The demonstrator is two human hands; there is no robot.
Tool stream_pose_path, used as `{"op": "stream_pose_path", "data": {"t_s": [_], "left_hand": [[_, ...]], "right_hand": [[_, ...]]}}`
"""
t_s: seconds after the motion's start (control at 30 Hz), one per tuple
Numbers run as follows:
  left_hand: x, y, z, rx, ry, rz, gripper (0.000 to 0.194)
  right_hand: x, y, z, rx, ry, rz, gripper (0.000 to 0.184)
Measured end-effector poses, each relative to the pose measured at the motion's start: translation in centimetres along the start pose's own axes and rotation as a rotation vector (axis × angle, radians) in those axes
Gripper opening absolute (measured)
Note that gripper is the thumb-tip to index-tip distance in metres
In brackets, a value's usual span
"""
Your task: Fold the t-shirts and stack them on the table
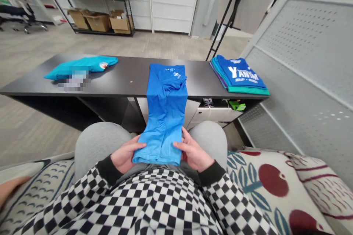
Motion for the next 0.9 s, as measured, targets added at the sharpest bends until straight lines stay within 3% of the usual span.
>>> {"op": "stream_pose_path", "data": {"t_s": [0.1, 0.17, 0.23, 0.33, 0.4, 0.53, 0.7, 0.9], "left_hand": [[0.8, -0.7, -0.5, -0.09, 0.055, 0.074, 0.087], [1.0, -1.4, -0.5, -0.157, 0.103, 0.181, 0.099], [1.2, -1.9, -0.6, -0.233, 0.102, 0.237, 0.09], [1.4, -1.9, -0.8, -0.336, 0.047, 0.218, 0.051], [1.7, -1.8, -0.5, -0.362, 0.041, 0.209, 0.043], [2.5, -1.2, 0.6, -0.399, 0.069, 0.094, 0.047], [3.5, -1.1, 1.4, -0.661, 0.123, -0.173, 0.07], [3.8, -1.9, 1.8, -1.187, 0.477, -0.204, 0.081]], "right_hand": [[0.7, -0.7, 0.7, 0.034, 0.002, 0.036, 0.127], [0.7, -1.2, 1.0, 0.018, -0.043, 0.056, 0.126], [0.5, -1.7, 1.2, 0.0, -0.09, 0.08, 0.104], [0.6, -2.2, 1.4, 0.014, -0.11, 0.119, 0.051], [0.9, -2.4, 1.4, 0.029, -0.095, 0.124, 0.033], [1.7, -2.6, 1.1, 0.035, -0.064, 0.091, 0.029], [2.1, -3.0, 0.6, 0.149, -0.112, -0.005, 0.05], [2.5, -3.4, -1.0, 0.704, -0.384, -0.051, 0.043]]}}
Point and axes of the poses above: each hand's wrist, its own x-axis away from the middle knuckle, its own y-axis out of the palm, z = x × y, the point moved 6 cm from there along -x, towards the middle knuckle, and after that the axes turned 10 degrees about -x, right-handed, at the moved point
